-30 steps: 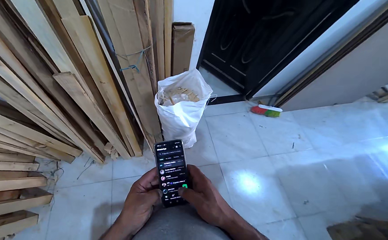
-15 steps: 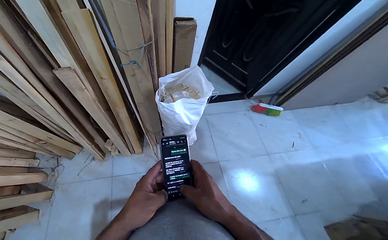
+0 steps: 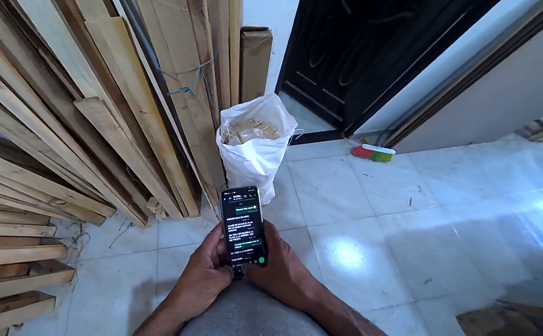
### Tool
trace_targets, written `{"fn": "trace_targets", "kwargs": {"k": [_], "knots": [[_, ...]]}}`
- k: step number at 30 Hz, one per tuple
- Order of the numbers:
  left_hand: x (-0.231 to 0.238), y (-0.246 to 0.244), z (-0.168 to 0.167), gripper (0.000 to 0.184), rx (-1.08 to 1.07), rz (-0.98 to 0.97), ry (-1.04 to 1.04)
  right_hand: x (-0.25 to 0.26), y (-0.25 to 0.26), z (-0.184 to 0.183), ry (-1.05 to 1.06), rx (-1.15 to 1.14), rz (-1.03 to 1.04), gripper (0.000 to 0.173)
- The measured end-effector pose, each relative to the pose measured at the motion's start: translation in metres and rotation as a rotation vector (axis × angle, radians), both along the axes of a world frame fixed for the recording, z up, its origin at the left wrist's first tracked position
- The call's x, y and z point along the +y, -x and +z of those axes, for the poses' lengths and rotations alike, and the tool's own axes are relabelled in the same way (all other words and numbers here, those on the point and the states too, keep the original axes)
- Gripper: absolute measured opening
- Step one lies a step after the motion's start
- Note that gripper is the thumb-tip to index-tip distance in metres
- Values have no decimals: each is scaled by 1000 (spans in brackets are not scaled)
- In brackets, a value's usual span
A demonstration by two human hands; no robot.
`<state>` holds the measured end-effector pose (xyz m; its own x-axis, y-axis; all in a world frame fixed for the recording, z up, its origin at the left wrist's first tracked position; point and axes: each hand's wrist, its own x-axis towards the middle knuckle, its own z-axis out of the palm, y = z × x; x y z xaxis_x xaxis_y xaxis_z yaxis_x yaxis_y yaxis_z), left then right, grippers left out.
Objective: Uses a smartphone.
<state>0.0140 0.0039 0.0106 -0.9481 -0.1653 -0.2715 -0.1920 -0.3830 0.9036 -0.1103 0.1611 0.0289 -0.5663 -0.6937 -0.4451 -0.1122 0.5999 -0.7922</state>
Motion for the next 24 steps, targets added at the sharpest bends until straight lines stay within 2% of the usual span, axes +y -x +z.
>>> {"fn": "trace_targets", "kwargs": {"k": [10, 24], "knots": [[1, 1, -1, 87, -1, -8, 3, -3, -1, 4, -76, 28, 2, 89], [2, 0, -3, 86, 40, 7, -45, 2, -2, 1, 5, 31, 21, 88]]}}
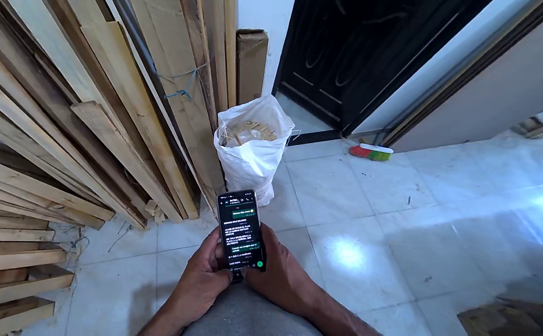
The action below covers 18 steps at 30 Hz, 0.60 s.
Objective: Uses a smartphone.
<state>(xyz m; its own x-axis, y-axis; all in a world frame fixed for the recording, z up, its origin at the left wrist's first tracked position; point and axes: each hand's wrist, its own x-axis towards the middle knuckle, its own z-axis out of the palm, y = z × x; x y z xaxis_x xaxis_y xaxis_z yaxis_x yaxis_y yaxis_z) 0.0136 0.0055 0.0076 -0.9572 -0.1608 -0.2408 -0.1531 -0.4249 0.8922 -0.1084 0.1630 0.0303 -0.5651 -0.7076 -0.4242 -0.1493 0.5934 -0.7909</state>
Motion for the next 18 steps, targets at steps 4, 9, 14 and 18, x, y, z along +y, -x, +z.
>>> {"fn": "trace_targets", "kwargs": {"k": [4, 9, 14, 18], "knots": [[0, -1, -1, 83, 4, -3, 1, 2, 0, -3, 44, -20, -10, 82], [1, -2, -1, 83, 19, 4, -4, 4, -1, -4, 38, -20, -7, 81], [1, -2, -1, 82, 27, 5, -23, 4, -2, -5, 74, -28, -23, 77], [2, -3, -1, 81, 26, 8, -16, 6, -2, -12, 156, -59, -65, 64]]}}
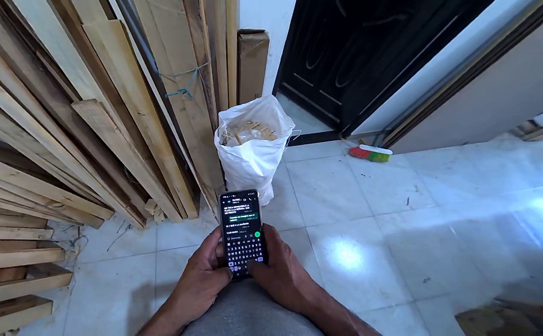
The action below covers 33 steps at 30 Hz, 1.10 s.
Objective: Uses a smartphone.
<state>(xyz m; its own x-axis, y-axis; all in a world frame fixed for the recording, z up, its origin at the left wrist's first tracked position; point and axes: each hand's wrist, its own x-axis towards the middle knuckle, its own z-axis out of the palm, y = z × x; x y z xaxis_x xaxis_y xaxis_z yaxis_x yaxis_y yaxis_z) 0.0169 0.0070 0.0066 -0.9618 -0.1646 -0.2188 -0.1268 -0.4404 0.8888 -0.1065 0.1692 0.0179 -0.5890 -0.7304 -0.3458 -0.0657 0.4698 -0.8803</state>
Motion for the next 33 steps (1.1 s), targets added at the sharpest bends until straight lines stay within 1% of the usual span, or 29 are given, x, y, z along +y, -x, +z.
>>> {"fn": "trace_targets", "kwargs": {"k": [4, 10, 13, 18, 25, 30, 33], "knots": [[0, -1, 1, 77, 7, -1, 14, -2, 0, -2, 34, -15, -42, 53], [1, -1, 4, 72, 17, -2, 66, -5, 0, 0, 1, 4, -68, 48], [1, -1, 5, 72, 18, 3, 76, -6, 0, 0, -5, 14, -66, 49], [0, -1, 5, 72, 5, 5, 89, -7, 0, 4, -60, 22, -53, 56], [2, 2, 7, 67, -30, 24, 120, -13, 1, 13, -233, 69, -42, 64], [4, 5, 9, 58, -168, 113, 199, -10, 2, 10, -169, 87, 14, 63], [4, 6, 8, 57, -210, 137, 206, -9, 2, 8, -146, 80, 36, 59]]}}
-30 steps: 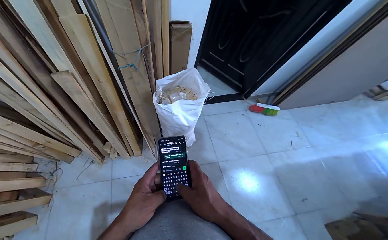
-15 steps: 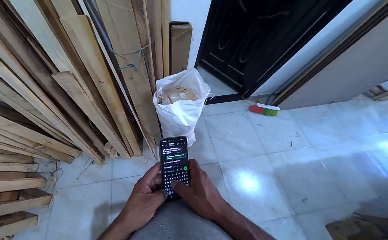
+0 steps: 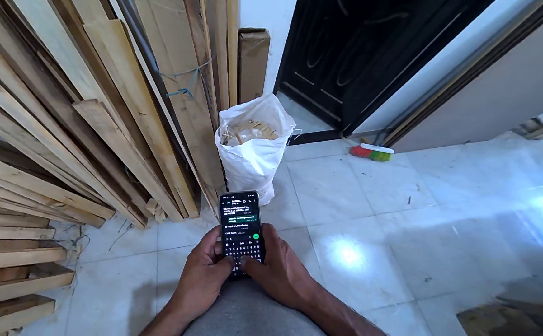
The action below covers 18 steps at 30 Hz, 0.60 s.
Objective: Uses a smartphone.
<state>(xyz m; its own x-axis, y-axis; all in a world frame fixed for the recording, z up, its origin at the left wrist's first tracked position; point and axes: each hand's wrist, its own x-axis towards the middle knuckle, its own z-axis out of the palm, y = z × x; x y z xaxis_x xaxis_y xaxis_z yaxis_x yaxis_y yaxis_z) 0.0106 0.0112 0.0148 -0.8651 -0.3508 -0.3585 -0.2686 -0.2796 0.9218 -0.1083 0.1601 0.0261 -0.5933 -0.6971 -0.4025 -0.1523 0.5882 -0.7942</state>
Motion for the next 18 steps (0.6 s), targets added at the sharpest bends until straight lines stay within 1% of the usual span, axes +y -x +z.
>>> {"fn": "trace_targets", "kwargs": {"k": [8, 13, 15, 18], "knots": [[1, -3, -3, 62, 115, -41, -45, 0, 1, -3, -9, 0, -33, 53], [1, -3, -3, 60, 116, -50, -35, -1, 0, -2, -27, 4, -51, 51], [0, -3, -3, 57, 100, -47, -28, 1, 0, -3, -1, -6, -38, 53], [0, -3, -3, 55, 57, -21, -31, 4, 1, -4, 21, -17, 11, 60]]}}
